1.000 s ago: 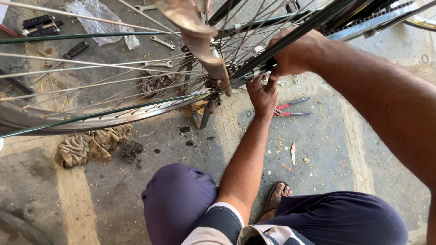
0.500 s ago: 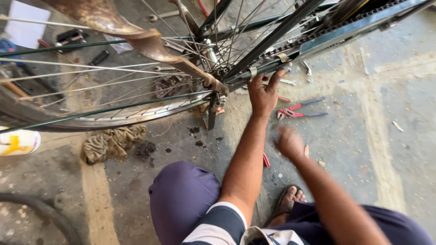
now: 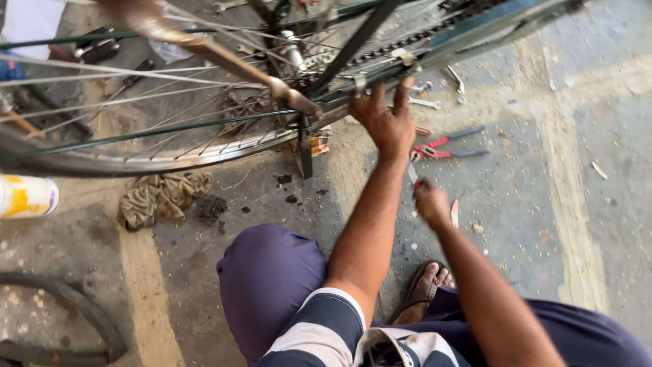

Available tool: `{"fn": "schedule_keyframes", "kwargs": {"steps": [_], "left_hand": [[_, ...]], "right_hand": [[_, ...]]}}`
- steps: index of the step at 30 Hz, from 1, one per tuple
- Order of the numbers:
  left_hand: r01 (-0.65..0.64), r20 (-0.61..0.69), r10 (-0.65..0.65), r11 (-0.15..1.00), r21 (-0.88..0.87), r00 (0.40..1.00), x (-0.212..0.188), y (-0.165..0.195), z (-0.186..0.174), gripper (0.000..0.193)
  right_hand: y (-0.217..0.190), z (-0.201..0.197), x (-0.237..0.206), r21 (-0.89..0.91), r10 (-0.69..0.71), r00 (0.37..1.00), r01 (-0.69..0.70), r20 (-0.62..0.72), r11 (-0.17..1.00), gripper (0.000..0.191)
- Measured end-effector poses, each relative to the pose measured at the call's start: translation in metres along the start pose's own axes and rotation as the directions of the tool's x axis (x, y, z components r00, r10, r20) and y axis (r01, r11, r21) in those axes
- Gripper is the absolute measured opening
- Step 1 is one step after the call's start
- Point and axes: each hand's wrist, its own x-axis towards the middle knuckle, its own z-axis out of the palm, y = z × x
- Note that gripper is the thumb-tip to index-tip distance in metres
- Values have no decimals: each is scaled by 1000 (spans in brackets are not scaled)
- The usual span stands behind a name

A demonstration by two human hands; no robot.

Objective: The person sits on the floor and repairs a bicycle chain. They retrieve a small part from a container, attach it to the chain near the rear wheel, and use a screwdriver to tighten a bolt on the chain guard.

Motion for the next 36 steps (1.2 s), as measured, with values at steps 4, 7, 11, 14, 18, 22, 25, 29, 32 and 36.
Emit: {"fn": "schedule_keyframes", "kwargs": {"steps": [4,7,11,14,18,22,25,29,32,36], "left_hand": [[72,122,-88,989,133,989,1,-16,0,54],[41,171,-61,992,117,983,5,-23,-3,68],[-29,231,35,999,-26,972,14,-28,-5,80],[0,306,-39,992,127,951,17,-29,-3,89],[-90,226,92,996,-22,970,14,-27,-3,77],[-42,247,41,999,-1,968,14,-28,-5,73],[-31,249,34,999,-14,968,15,-31,-4,73],[-32,265,34,999,-11,964,15,-34,-1,73],[11,302,-40,995,96,953,16,-34,-2,82],[28,303,-38,999,35,952,16,-33,-4,79]], "right_hand": [[-8,-71,7,764,263,953,-54,-153,643,14],[-34,-123,-13,403,-26,923,193,-385,894,35],[-72,-142,-31,196,-157,884,266,-441,944,30],[-85,-131,-32,178,-201,850,322,-487,930,29],[-84,-117,-30,104,-230,804,338,-548,935,31],[-78,-109,-27,182,-158,833,293,-530,939,30],[-75,-107,-24,195,-146,843,282,-517,939,29],[-75,-108,-21,224,-146,841,300,-522,927,28],[-78,-111,-17,493,48,914,173,-403,853,25],[-77,-114,-8,963,276,955,-171,109,210,27]]}}
